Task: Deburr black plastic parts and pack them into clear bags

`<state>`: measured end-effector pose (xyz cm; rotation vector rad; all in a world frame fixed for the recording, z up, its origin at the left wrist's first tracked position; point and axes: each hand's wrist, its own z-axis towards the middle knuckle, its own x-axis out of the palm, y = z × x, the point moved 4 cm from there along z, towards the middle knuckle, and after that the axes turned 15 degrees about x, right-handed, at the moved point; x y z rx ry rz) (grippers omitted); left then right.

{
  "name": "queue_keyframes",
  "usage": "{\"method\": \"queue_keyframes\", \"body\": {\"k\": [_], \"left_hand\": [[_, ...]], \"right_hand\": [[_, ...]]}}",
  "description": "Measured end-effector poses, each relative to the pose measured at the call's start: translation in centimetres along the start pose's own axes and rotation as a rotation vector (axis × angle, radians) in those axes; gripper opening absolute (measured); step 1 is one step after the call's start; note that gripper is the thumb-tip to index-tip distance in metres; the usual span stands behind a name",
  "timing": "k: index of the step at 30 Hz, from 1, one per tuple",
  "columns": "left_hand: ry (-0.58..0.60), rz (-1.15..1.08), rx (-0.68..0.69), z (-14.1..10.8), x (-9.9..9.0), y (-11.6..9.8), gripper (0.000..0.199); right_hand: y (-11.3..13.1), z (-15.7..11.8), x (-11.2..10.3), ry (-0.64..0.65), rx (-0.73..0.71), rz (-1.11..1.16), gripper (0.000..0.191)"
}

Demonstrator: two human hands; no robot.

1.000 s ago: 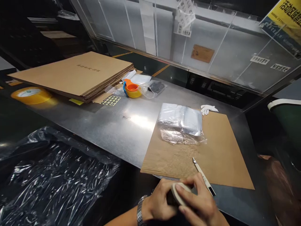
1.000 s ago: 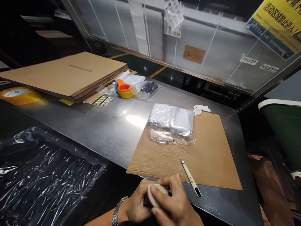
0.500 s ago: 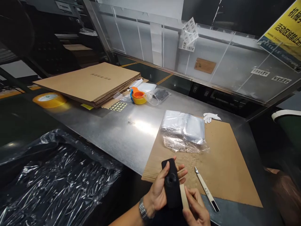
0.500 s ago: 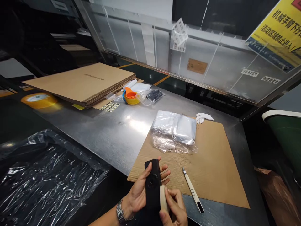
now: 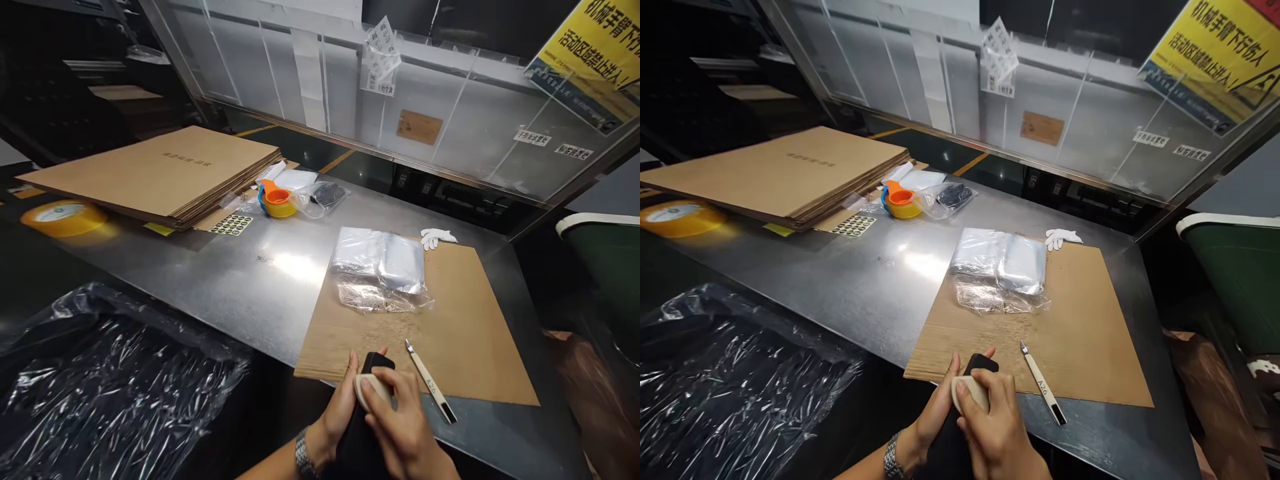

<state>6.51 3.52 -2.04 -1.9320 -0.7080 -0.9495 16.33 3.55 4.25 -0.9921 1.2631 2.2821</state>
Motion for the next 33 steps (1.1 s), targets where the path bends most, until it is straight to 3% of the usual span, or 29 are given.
{"method": "queue_keyframes", "body": {"k": [4,8,11,14,19,26,31,33], "left_hand": [[0.053,0.123,-0.123,-0.6,-0.5,0.8,0.092],[-0.066,0.157,0.121,-0.4,-0.8,-0.4,0.068],[-0.124,0.275,0.258,-0.3,-0.8,-1.3,0.055],[-0.123,0.184,0.202,0.0,-0.6,-1.5,0.059],[-0.219,-0.175,0.017,0.8,-0.8,-1.6,0.060],[-0.220,-0.396,-0.045,1.2,-0.1,-1.6,0.035],[-0.290,-0.476,-0.099,1.5,-0.3,-1.2,0.046],[-0.293,-0.474,-0.124,1.3,-0.3,-1.4,0.048]], "right_hand": [[-0.8,-0.1,0.7,-0.016,0.105,-0.054,0.058],[-0.2,-0.2,0.8,0.016,0.044,-0.078,0.055],[0.3,0.7,0.6,0.026,0.119,-0.189,0.046],[1.0,1.6,0.6,0.064,0.202,-0.261,0.038],[3.2,0.3,1.9,0.207,0.042,-0.107,0.045],[1.6,-2.4,2.3,-0.012,0.079,0.052,0.054],[2.1,-3.6,3.3,-0.127,-0.077,-0.072,0.049],[1.9,-4.0,3.4,-0.184,-0.072,-0.120,0.050]]}}
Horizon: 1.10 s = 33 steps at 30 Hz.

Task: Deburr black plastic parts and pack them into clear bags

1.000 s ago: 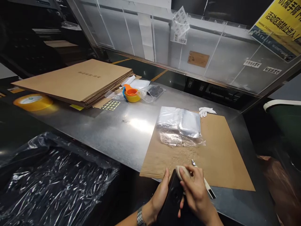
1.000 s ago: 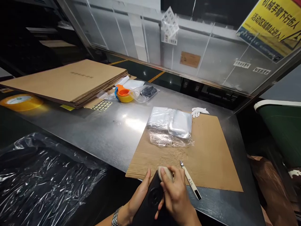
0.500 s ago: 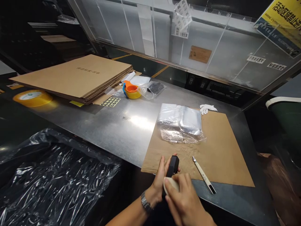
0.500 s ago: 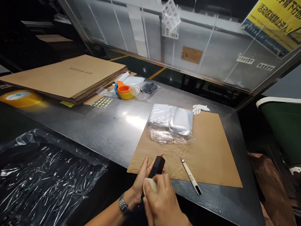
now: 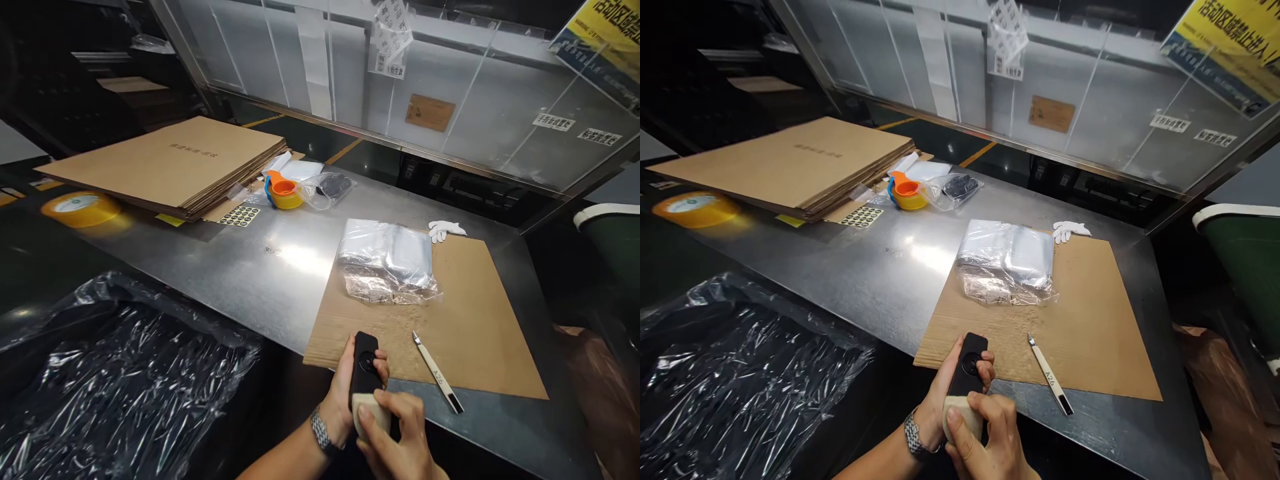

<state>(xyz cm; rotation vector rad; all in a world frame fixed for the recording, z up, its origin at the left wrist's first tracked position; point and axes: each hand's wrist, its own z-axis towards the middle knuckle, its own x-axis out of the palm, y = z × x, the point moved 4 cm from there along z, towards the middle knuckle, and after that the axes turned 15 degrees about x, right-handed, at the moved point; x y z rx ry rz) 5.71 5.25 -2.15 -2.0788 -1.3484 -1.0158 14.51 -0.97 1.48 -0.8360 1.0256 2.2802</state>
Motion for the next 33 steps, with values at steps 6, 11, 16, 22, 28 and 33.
{"method": "queue_keyframes", "body": {"k": [6,11,16,22,28,33], "left_hand": [[0.051,0.116,0.277,-1.5,0.6,-1.9,0.035],[0.204,0.619,0.528,-2.8,0.4,-1.3,0.054],[0.322,0.932,0.562,-3.8,0.4,-0.2,0.049],[0.330,1.078,0.618,-4.9,0.2,-0.4,0.038],[0.403,1.155,0.599,-5.8,0.1,-0.1,0.037],[0.455,1.169,0.528,-6.3,0.4,0.0,0.038]], "right_hand": [[-6.6,-1.3,-2.2,-0.073,0.222,-0.132,0.055],[-16.4,-1.2,-4.5,-0.159,0.592,-0.314,0.042],[-17.6,0.2,-4.5,-0.146,0.648,-0.314,0.042],[-7.5,2.0,-4.0,0.173,0.618,0.360,0.023],[-3.9,2.7,-3.2,0.281,0.607,0.583,0.016],[-4.5,2.6,-2.7,0.346,0.615,0.691,0.016]]}}
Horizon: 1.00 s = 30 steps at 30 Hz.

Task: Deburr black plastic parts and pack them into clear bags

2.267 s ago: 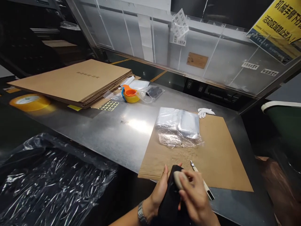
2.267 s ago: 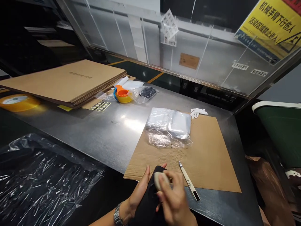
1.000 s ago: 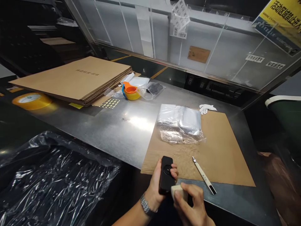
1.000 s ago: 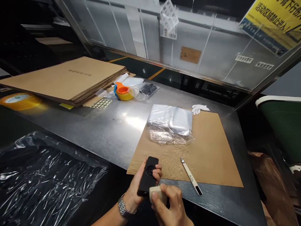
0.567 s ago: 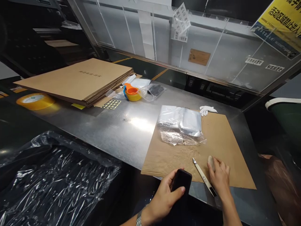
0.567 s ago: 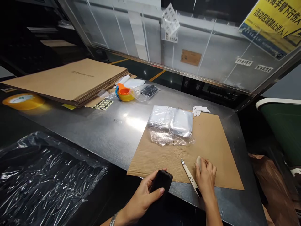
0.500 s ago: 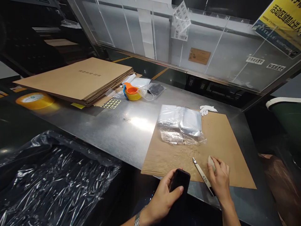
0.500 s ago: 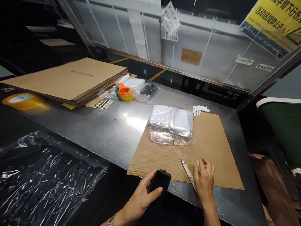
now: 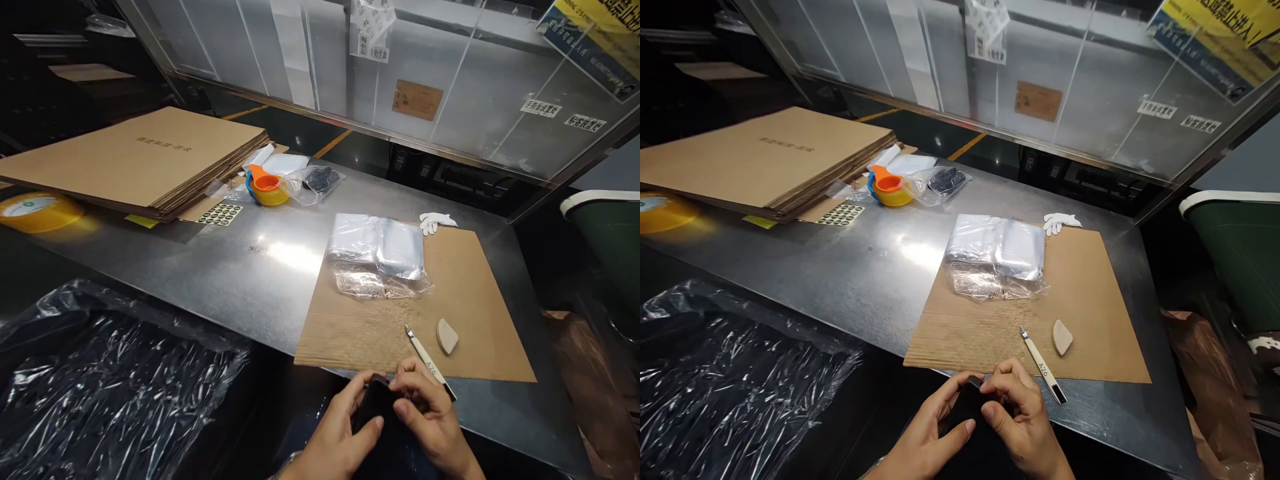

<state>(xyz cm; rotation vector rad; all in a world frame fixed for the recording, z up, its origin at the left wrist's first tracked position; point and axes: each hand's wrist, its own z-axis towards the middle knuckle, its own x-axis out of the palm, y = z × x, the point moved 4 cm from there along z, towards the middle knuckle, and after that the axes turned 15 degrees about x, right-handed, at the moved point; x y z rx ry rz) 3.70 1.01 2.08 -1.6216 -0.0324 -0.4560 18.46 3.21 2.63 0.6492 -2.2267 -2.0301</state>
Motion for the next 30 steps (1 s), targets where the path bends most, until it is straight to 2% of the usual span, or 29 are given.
{"method": "queue_keyframes", "body": {"k": [6,15,17,20,25,30], "left_hand": [[0.020,-0.013,-0.012,-0.3,0.2,0.6,0.040],[0.023,-0.018,-0.041,-0.4,0.2,1.0,0.039],[0.026,-0.003,-0.033,-0.2,0.3,1.0,0.039],[0.037,0.025,0.000,-0.2,0.3,1.1,0.039],[0.052,0.046,0.026,-0.5,0.2,1.4,0.039],[0.061,0.026,0.019,-0.6,0.2,1.4,0.038]], "right_hand": [[0.0,0.1,-0.2,0.072,0.037,0.048,0.014],[-1.0,0.2,-0.2,0.033,0.074,0.087,0.019],[-1.3,0.1,-0.2,0.030,0.084,0.075,0.015],[-1.3,0.0,-0.1,0.044,0.082,0.028,0.019],[-0.9,0.0,-0.1,0.044,0.058,-0.004,0.007],[-1.0,0.0,-0.1,0.041,0.037,-0.005,0.006]]}}
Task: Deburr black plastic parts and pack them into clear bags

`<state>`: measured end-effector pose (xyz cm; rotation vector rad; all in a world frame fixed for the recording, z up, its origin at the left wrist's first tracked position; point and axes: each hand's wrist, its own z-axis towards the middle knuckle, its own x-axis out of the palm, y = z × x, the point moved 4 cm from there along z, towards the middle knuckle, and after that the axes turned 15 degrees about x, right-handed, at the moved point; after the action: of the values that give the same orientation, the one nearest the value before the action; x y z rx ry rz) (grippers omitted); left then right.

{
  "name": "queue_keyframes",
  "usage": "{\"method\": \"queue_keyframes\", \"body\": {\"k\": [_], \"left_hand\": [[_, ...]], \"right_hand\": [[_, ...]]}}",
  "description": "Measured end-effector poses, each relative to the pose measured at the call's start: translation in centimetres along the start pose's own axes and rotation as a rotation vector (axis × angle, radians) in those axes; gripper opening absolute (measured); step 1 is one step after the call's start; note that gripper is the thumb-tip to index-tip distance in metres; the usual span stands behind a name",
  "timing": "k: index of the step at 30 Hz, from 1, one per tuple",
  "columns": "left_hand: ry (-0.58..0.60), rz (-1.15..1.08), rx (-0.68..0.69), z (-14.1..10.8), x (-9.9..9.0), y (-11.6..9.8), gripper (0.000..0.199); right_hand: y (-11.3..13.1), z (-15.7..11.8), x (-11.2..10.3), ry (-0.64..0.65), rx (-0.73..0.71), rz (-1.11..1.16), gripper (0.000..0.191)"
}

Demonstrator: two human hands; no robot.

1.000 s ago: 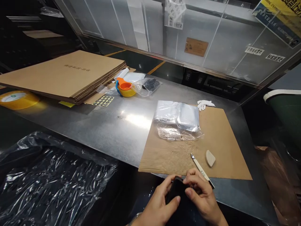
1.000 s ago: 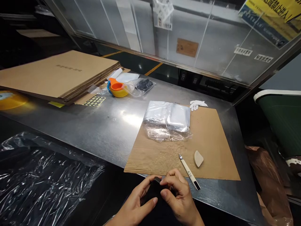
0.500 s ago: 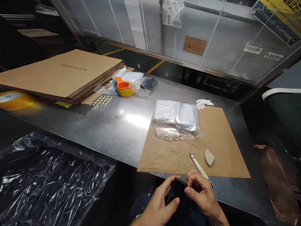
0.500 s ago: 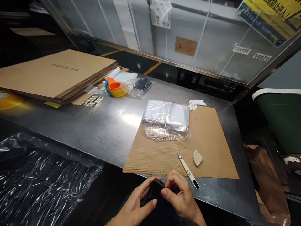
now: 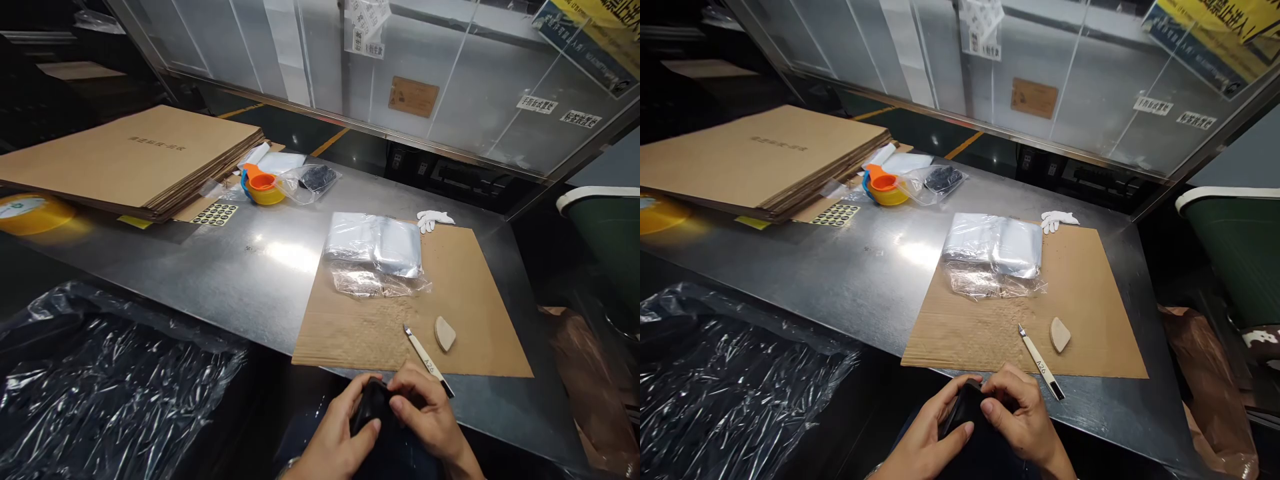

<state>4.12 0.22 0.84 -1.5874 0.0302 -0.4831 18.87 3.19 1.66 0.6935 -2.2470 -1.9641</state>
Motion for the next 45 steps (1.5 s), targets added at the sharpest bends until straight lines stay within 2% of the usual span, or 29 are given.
{"method": "queue_keyframes", "body": {"k": [3,7,11,14,23,25,28,33,35,38,42,45], "left_hand": [[0.016,0.010,0.008,-0.1,0.0,0.0,0.039],[0.040,0.015,-0.004,-0.2,0.1,0.2,0.039],[0.048,0.005,-0.015,-0.1,0.2,0.2,0.039],[0.032,0.006,-0.008,0.0,0.1,0.2,0.039],[0.056,-0.026,-0.014,-0.2,0.1,0.5,0.039],[0.051,-0.022,-0.008,-0.1,0.1,0.4,0.039],[0.036,-0.007,-0.001,-0.1,0.1,0.4,0.039],[0.007,-0.021,-0.016,-0.1,0.1,0.3,0.040],[-0.025,-0.061,-0.030,0.0,0.0,0.2,0.041],[-0.069,-0.222,-0.108,0.4,-0.1,0.5,0.040],[-0.167,-0.624,-0.361,0.8,0.4,2.1,0.046],[-0.201,-0.763,-0.549,1.0,0.7,3.0,0.057]], "right_hand": [[-0.2,-0.1,0.0,0.006,-0.014,-0.017,0.011],[-0.4,-0.1,-0.1,-0.002,-0.032,-0.030,0.004],[-0.6,-0.1,-0.1,-0.032,-0.051,-0.030,0.013],[-0.6,0.0,0.0,-0.026,-0.056,-0.029,0.004],[-0.7,0.0,0.0,-0.063,-0.063,0.010,0.007],[-0.7,0.0,0.0,-0.071,-0.053,0.026,0.011],[-0.7,-0.1,0.0,-0.074,-0.058,0.017,0.005],[-1.1,0.0,0.0,-0.074,-0.031,0.057,0.005],[-1.6,0.0,0.0,-0.086,0.007,0.096,0.017],[-2.0,0.2,0.4,-0.102,0.076,0.140,0.027],[-1.9,1.1,1.2,-0.162,0.171,0.141,0.028],[-2.0,2.1,1.2,-0.263,0.215,0.070,0.028]]}}
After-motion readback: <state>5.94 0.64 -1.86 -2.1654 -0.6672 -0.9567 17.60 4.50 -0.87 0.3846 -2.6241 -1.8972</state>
